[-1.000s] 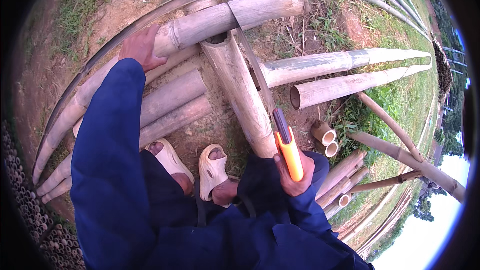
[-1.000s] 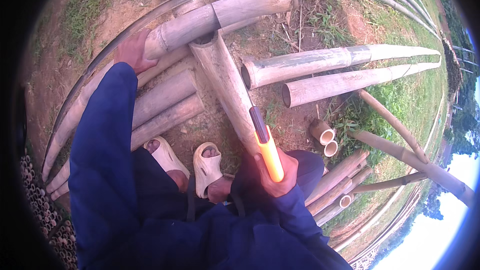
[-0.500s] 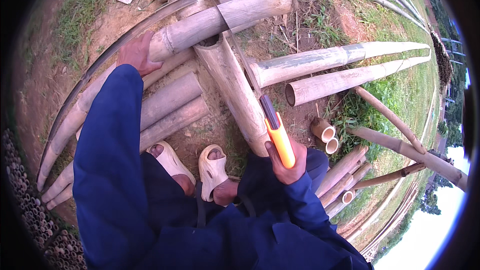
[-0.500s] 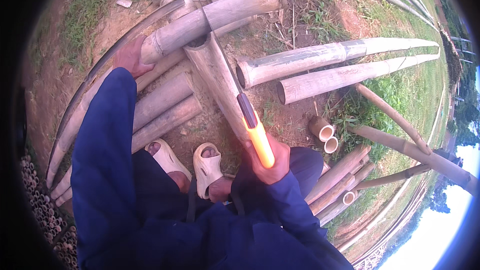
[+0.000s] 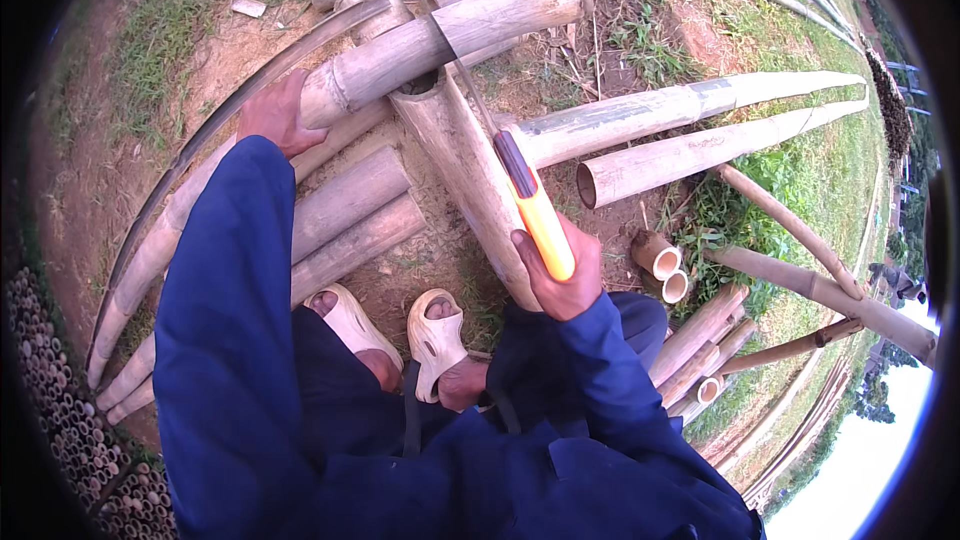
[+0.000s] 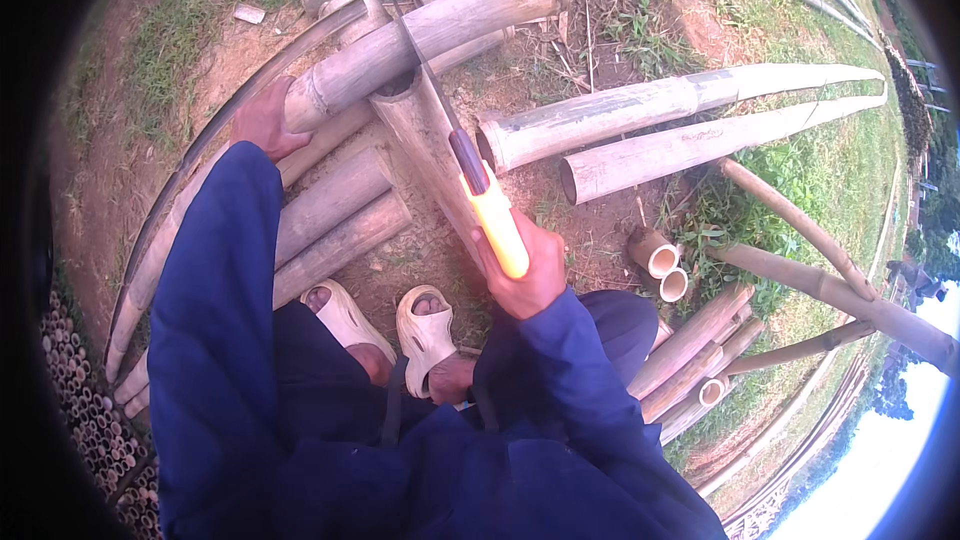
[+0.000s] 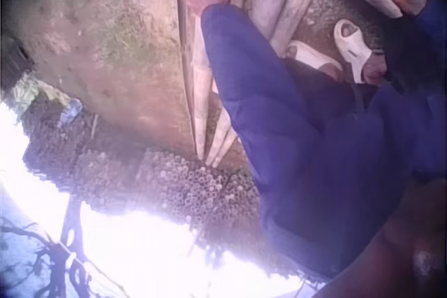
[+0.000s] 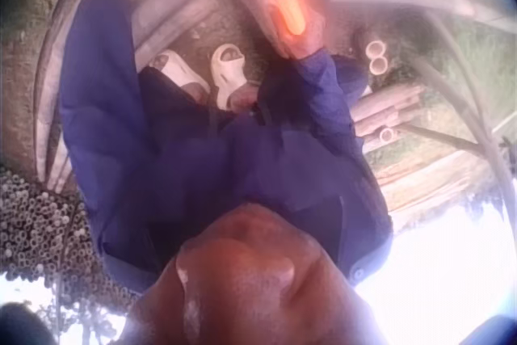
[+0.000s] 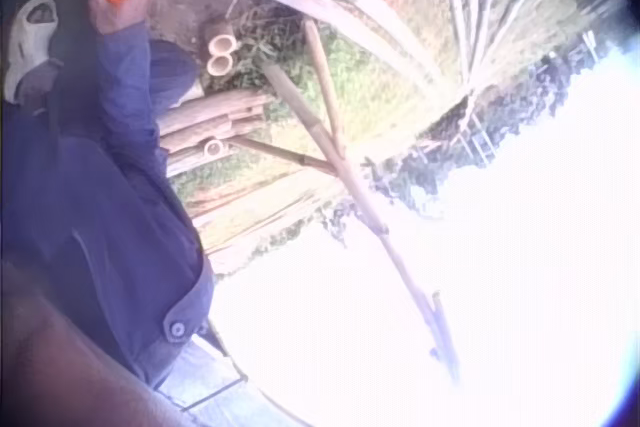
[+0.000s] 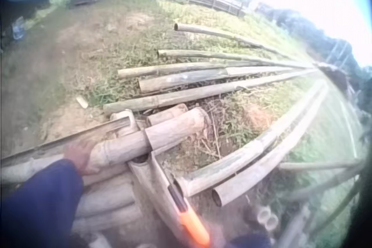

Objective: The person sits on the ground and uses a hand saw to cut bamboo poles into shorter sections. They position each pole on a makeshift support, saw through it, and set the cut pieces aside. The process repeats with multiple bamboo poles.

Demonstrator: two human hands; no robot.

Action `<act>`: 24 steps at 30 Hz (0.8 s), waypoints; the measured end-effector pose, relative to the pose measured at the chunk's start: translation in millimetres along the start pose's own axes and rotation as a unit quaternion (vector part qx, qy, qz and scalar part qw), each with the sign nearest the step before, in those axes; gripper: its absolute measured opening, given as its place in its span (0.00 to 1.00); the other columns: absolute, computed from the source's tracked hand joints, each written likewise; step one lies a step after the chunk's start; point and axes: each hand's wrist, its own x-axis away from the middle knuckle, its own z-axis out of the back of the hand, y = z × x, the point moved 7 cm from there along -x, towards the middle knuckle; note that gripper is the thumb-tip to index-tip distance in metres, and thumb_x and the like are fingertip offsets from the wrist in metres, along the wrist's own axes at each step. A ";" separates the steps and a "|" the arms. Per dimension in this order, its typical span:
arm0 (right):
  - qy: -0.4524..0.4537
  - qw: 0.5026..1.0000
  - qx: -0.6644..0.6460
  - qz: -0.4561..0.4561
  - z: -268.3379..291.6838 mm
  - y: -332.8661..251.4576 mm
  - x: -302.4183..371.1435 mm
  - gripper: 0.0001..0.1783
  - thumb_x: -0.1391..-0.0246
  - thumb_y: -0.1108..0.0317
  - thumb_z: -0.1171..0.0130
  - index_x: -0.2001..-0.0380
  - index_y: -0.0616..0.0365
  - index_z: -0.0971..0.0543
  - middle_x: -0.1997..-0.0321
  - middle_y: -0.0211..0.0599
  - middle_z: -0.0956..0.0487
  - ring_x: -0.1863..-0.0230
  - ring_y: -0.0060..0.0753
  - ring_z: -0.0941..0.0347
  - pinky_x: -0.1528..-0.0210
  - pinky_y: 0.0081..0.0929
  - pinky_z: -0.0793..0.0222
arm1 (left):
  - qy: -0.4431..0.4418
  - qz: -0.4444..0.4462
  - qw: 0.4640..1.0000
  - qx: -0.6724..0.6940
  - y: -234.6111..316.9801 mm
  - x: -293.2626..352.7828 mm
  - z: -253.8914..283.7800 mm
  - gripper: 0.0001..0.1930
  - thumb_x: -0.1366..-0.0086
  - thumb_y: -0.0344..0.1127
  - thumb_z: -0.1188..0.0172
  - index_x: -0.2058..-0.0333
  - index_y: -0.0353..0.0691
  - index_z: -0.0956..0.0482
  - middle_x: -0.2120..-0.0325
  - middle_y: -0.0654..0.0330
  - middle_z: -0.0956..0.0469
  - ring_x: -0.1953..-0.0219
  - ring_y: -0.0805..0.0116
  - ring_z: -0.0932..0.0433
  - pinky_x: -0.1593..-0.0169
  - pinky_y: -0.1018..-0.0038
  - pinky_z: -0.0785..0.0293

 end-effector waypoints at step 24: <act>-0.007 1.000 0.001 -0.013 15.7 18.3 -9.6 0.10 0.42 0.75 0.33 0.57 0.68 0.16 0.74 0.43 0.18 0.75 0.29 0.22 0.67 0.28 0.26 | -0.011 0.002 1.000 -0.005 6.7 3.2 -7.5 0.48 0.52 0.56 0.24 0.35 0.40 0.33 0.50 0.45 0.18 0.49 0.43 0.17 0.45 0.54 0.21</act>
